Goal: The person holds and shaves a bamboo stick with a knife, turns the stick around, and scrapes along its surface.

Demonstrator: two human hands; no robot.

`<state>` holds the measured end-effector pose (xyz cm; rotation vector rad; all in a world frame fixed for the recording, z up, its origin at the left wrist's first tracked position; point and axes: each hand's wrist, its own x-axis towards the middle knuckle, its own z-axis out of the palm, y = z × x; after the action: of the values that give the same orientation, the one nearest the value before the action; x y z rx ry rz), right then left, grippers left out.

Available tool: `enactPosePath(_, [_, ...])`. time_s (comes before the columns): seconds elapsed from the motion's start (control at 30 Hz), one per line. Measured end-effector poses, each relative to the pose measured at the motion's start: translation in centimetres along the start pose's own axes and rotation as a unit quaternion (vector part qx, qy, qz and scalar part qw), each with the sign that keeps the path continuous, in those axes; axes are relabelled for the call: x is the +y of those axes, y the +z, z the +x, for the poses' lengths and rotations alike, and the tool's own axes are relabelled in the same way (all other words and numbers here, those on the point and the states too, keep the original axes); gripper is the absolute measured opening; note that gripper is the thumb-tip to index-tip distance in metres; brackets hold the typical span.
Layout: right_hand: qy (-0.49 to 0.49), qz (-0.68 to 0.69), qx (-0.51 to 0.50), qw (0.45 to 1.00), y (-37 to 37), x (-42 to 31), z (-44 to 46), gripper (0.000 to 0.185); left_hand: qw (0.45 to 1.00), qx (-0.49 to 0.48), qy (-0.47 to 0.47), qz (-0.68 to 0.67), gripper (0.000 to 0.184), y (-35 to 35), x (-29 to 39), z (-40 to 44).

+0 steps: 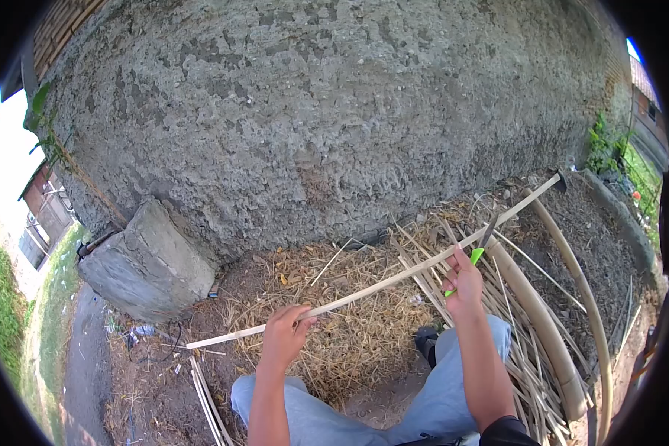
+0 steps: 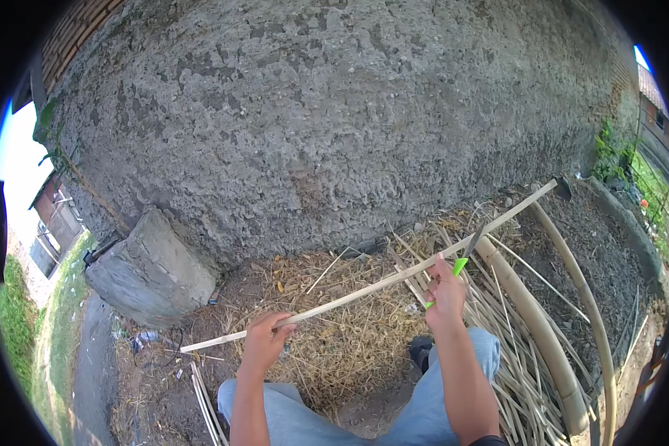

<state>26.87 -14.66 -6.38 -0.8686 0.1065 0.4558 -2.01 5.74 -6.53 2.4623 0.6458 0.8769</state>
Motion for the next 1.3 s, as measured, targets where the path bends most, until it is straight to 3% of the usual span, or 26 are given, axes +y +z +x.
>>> enactPosePath(0.03, [0.007, -0.007, 0.0, 1.0, 0.2, -0.1, -0.2, 0.018, 1.0, 0.007, -0.014, -0.009, 0.026, 0.0, 0.4, -0.1])
enactPosePath(0.13, [0.005, -0.019, -0.026, 0.999, 1.1, -1.1, -1.7, 0.02, 0.977, 0.069, 0.109, 0.172, 0.018, -2.1, 0.4, -0.7])
enactPosePath(0.2, [-0.014, -0.017, -0.015, 1.0, 0.8, -1.8, -1.4, 0.021, 0.93, 0.17, 0.174, 0.276, 0.015, -6.8, 0.7, -0.3])
enactPosePath(0.27, [-0.016, 0.031, -0.013, 0.999, -0.3, -2.8, -0.4, 0.019, 0.915, 0.234, 0.195, 0.265, 0.016, -11.4, 3.2, 1.3])
enactPosePath(0.33, [-0.002, 0.084, -0.023, 0.996, -1.0, -3.8, -0.7, 0.015, 0.937, 0.239, 0.146, 0.21, 0.017, -13.9, 7.0, 2.6])
enactPosePath(0.4, [-0.009, 0.086, -0.048, 0.995, -1.4, -4.0, -0.2, 0.013, 0.939, 0.24, 0.216, 0.117, 0.016, -13.6, 11.1, 5.1])
enactPosePath(0.47, [-0.014, 0.09, -0.06, 0.994, -1.0, -4.0, -0.4, 0.011, 0.91, 0.238, 0.319, 0.117, 0.019, -11.7, 12.8, 7.9])
enactPosePath(0.53, [-0.006, 0.087, -0.044, 0.995, -0.4, -3.2, -0.5, 0.011, 0.825, 0.297, 0.423, 0.229, 0.017, -8.8, 7.8, 11.3])
enactPosePath(0.6, [-0.006, 0.081, -0.024, 0.996, -1.2, -2.2, 0.4, 0.011, 0.898, 0.177, 0.259, 0.308, 0.011, -8.0, -8.3, 13.0])
enactPosePath(0.63, [-0.01, 0.08, -0.032, 0.996, -2.0, -2.0, 0.4, 0.011, 0.894, 0.119, 0.022, 0.431, 0.005, -8.4, -13.9, 10.7])
enactPosePath(0.67, [0.013, 0.086, -0.009, 0.996, -2.5, -1.7, 0.9, 0.012, 0.899, 0.164, 0.005, 0.405, 0.006, -9.9, -18.4, 8.7])
enactPosePath(0.73, [0.053, 0.112, 0.008, 0.992, -2.7, -1.9, 0.3, 0.014, 0.889, 0.135, 0.08, 0.43, 0.017, -13.1, -18.2, 3.3])
enactPosePath(0.97, [0.021, 0.082, -0.023, 0.996, -1.1, -3.8, -2.6, 0.014, 0.88, 0.105, 0.078, 0.457, 0.014, -18.5, -10.1, -7.7])
enactPosePath(1.03, [0.039, 0.085, -0.017, 0.995, -1.2, -3.2, -2.9, 0.013, 0.879, 0.105, 0.086, 0.457, 0.012, -19.7, -8.4, -9.0])
enactPosePath(1.13, [0.082, 0.058, -0.11, 0.989, -1.1, -2.1, -3.3, 0.014, 0.901, 0.112, 0.082, 0.41, 0.011, -20.8, -5.3, -10.1])
enactPosePath(1.3, [0.1, 0.014, -0.104, 0.989, -0.1, -0.3, -3.2, 0.016, 0.927, 0.128, 0.031, 0.35, 0.009, -20.9, -3.1, -10.0])
